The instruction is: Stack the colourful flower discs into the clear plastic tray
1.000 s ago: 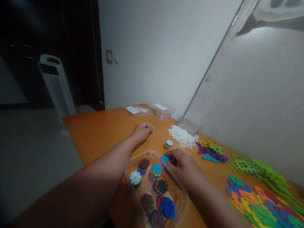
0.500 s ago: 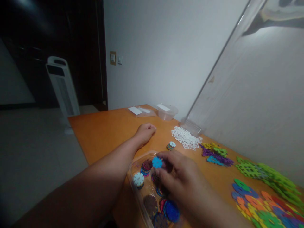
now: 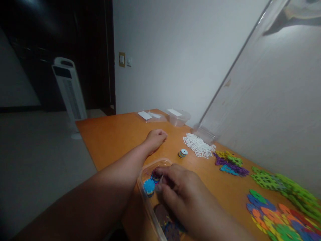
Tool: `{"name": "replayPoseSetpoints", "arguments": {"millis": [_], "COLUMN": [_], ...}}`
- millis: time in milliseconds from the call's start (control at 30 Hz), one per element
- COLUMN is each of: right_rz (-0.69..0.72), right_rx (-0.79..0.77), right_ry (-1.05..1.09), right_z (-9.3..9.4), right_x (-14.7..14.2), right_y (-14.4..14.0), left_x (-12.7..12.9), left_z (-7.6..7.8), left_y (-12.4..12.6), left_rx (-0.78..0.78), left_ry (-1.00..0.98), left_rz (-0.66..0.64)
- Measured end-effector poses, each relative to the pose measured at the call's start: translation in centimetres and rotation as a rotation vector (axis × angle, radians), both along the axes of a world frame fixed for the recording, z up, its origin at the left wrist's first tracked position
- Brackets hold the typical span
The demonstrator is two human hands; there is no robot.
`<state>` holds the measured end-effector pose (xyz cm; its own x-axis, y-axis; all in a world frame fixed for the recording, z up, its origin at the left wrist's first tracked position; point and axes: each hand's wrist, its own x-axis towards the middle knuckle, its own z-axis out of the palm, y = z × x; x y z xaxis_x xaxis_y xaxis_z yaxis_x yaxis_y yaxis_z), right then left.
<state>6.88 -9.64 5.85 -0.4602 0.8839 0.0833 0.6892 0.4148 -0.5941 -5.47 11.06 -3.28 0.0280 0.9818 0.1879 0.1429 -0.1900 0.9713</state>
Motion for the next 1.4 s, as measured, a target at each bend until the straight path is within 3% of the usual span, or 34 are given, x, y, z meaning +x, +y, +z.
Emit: {"name": "replayPoseSetpoints", "arguments": {"millis": [200,267,533,800,933,1133,1267,1400], "right_rz": [-0.333,-0.387,-0.324,-0.228,-0.256,-0.368,-0.212,-0.079], "right_rx": [0.208,0.220,0.049,0.052,0.057,0.186,0.208,0.136], "right_ry": [0.135,0.122,0.021,-0.013,0.068,0.119,0.103,0.001], "right_z": [-1.0,-1.8,-5.2,-6.2,-5.6,-2.8,-1.3,-0.2], "right_x": [4.5,5.7,6.2,7.3,7.0,5.9,4.4,1.8], "right_y": [3.0,4.0,5.2,6.0,5.6,4.6,2.9,0.7], "left_x": [0.0,-0.1,-0.1,0.0,-0.1,-0.1,-0.1,0.0], "left_z": [0.2,0.3,0.0,-0.4,-0.3,-0.1,-0.1,-0.2], "left_y": [-0.1,-0.2,0.0,0.3,0.2,0.1,0.2,0.2], "left_rx": [-0.025,-0.036,-0.004,0.008,0.004,-0.008,-0.010,-0.002], "left_ry": [-0.030,-0.038,-0.024,-0.004,-0.010,-0.022,-0.028,-0.020], "left_rz": [0.001,0.001,-0.020,-0.019,-0.025,-0.020,-0.010,-0.013]}}
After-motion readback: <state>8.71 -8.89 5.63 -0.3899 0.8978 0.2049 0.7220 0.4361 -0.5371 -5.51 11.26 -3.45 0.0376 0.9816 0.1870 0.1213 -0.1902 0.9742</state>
